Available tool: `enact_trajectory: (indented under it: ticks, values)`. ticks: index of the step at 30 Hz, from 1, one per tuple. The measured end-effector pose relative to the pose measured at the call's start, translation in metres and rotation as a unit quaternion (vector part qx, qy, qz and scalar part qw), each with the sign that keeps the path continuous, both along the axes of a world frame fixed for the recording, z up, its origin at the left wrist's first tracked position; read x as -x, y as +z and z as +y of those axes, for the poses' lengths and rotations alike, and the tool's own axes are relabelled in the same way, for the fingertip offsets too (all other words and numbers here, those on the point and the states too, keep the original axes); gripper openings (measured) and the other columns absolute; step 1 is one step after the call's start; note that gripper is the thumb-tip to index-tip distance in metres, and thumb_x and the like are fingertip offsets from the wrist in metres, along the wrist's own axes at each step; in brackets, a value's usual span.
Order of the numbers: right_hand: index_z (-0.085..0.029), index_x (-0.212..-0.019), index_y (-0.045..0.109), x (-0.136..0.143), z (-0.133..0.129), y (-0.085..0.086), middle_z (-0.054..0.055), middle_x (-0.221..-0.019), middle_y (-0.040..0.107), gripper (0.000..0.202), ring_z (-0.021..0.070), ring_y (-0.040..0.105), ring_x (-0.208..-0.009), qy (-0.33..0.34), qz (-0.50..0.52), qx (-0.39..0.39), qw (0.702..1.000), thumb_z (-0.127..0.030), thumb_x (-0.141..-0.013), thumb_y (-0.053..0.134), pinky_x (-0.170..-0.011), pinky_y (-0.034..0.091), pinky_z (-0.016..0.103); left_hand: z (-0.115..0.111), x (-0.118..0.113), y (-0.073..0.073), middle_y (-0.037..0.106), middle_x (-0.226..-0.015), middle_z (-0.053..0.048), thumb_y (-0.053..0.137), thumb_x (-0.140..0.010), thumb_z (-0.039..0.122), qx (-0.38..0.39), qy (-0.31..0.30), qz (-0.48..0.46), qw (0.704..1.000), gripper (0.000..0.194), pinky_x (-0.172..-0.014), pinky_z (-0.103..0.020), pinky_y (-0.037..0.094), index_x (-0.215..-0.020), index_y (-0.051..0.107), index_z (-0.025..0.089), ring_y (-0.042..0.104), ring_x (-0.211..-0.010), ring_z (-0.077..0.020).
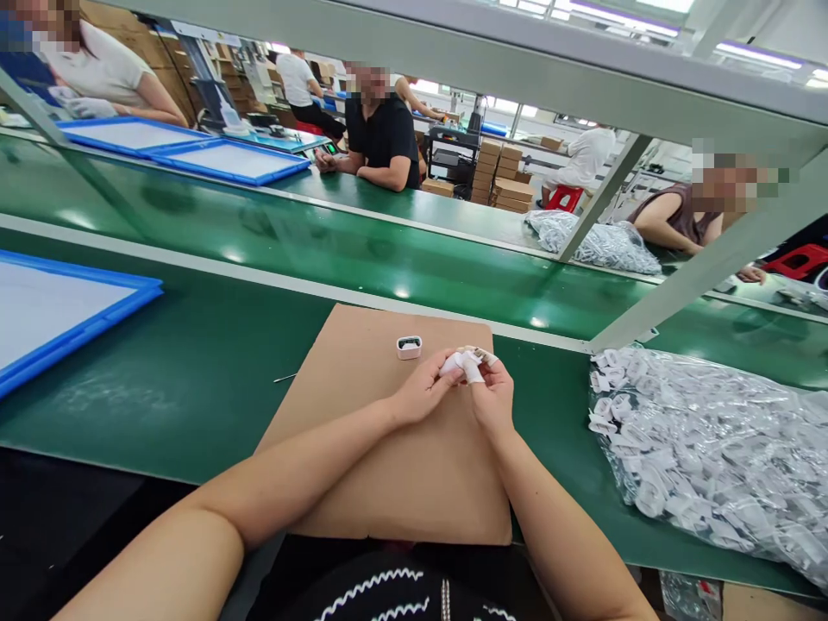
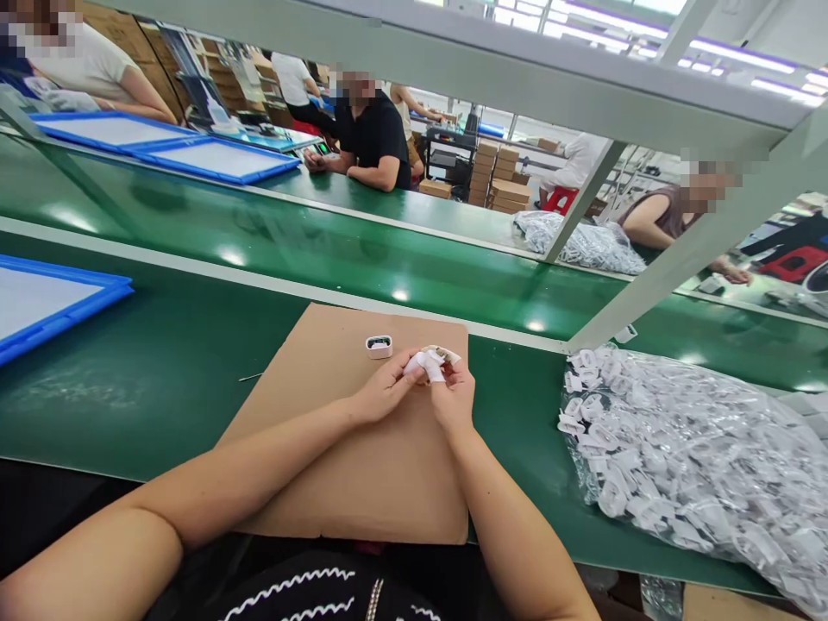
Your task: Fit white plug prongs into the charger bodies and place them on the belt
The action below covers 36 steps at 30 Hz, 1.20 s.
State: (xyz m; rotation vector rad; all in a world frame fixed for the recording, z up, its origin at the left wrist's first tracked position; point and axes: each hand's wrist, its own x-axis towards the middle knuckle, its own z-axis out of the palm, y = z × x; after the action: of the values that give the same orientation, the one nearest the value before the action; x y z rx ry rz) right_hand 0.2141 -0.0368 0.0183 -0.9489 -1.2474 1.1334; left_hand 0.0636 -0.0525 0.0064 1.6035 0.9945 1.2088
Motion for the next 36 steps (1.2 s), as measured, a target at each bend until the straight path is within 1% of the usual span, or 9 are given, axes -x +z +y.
enact_trajectory:
  ticks: [3,7,10,16,21,26,31,34,36]
  values:
    - [-0.023,-0.103,0.073,-0.006,0.004,0.004,0.008,-0.104,0.079,0.031,0.0258,0.074,-0.096,0.040,-0.044,0.004,0.998,-0.043,-0.081,0.079,-0.084,0.063,0.041,0.003,0.004,-0.008,0.067,-0.121,-0.015,0.048,-0.104,0.052,-0.006,-0.021,0.011,1.000,0.050,-0.081,-0.036,0.060,-0.139,0.055,0.017,0.067,-0.095,-0.0242]
    - [-0.023,-0.097,0.076,-0.017,0.011,0.009,0.007,-0.100,0.078,0.025,0.0241,0.072,-0.093,0.059,-0.117,-0.020,0.991,-0.041,-0.079,0.080,-0.088,0.060,0.041,0.001,0.014,-0.008,0.067,-0.124,-0.014,0.047,-0.105,0.046,-0.064,0.008,0.094,0.993,0.042,-0.097,-0.041,0.056,-0.134,0.056,0.017,0.065,-0.106,-0.0268]
    - [-0.024,-0.096,0.077,-0.019,0.011,0.008,0.005,-0.097,0.078,0.022,0.0232,0.072,-0.088,0.067,-0.109,-0.011,0.992,-0.040,-0.080,0.079,-0.085,0.060,0.040,0.000,0.019,-0.004,0.066,-0.126,-0.014,0.044,-0.105,0.041,-0.094,0.004,0.149,0.984,0.040,-0.101,-0.041,0.053,-0.137,0.054,0.019,0.064,-0.112,-0.0278]
    - [-0.024,-0.094,0.077,-0.012,0.006,0.003,0.004,-0.093,0.076,0.018,0.0233,0.070,-0.090,0.046,-0.128,-0.036,0.990,-0.035,-0.080,0.077,-0.088,0.056,0.040,0.003,0.032,0.001,0.066,-0.120,-0.015,0.042,-0.106,0.043,-0.126,-0.022,0.240,0.962,0.046,-0.098,-0.042,0.054,-0.143,0.049,0.018,0.065,-0.106,-0.0282]
    - [-0.024,-0.094,0.074,-0.007,-0.003,0.003,0.004,-0.094,0.073,0.017,0.0226,0.068,-0.091,0.009,-0.114,-0.064,0.991,-0.036,-0.082,0.075,-0.090,0.054,0.040,-0.004,0.032,0.009,0.065,-0.130,-0.017,0.039,-0.107,0.041,-0.149,-0.016,0.222,0.963,0.047,-0.100,-0.042,0.054,-0.146,0.047,0.015,0.065,-0.114,-0.0287]
    - [-0.024,-0.095,0.073,-0.006,-0.006,0.005,0.004,-0.092,0.072,0.019,0.0224,0.067,-0.089,0.009,-0.121,-0.090,0.989,-0.039,-0.084,0.075,-0.089,0.054,0.039,-0.011,0.034,0.018,0.064,-0.136,-0.015,0.043,-0.107,0.039,-0.117,-0.033,0.184,0.975,0.050,-0.107,-0.041,0.052,-0.152,0.044,0.019,0.064,-0.121,-0.0275]
    - [-0.023,-0.090,0.075,-0.003,-0.001,0.003,0.006,-0.096,0.078,0.023,0.0254,0.072,-0.093,0.050,-0.110,-0.020,0.992,-0.043,-0.079,0.080,-0.090,0.057,0.041,-0.011,0.032,0.008,0.058,-0.149,-0.014,0.045,-0.105,0.047,-0.057,-0.012,0.146,0.988,0.053,-0.116,-0.046,0.045,-0.151,0.048,0.021,0.056,-0.135,-0.0308]
    - [-0.023,-0.095,0.076,-0.007,0.006,0.003,0.006,-0.098,0.078,0.032,0.0249,0.071,-0.093,0.069,-0.097,-0.005,0.993,-0.050,-0.078,0.079,-0.089,0.057,0.040,-0.016,0.023,0.008,0.065,-0.137,-0.015,0.048,-0.102,0.061,0.028,0.000,0.075,0.997,0.061,-0.100,-0.046,0.055,-0.147,0.051,0.020,0.067,-0.115,-0.0308]
    - [-0.023,-0.108,0.075,-0.018,0.015,0.006,0.007,-0.103,0.077,0.041,0.0249,0.070,-0.096,0.008,-0.097,-0.019,0.995,-0.055,-0.082,0.072,-0.092,0.056,0.040,-0.021,0.019,0.017,0.070,-0.124,-0.014,0.053,-0.097,0.069,0.093,0.007,0.017,0.995,0.068,-0.090,-0.043,0.057,-0.144,0.052,0.019,0.071,-0.099,-0.0285]
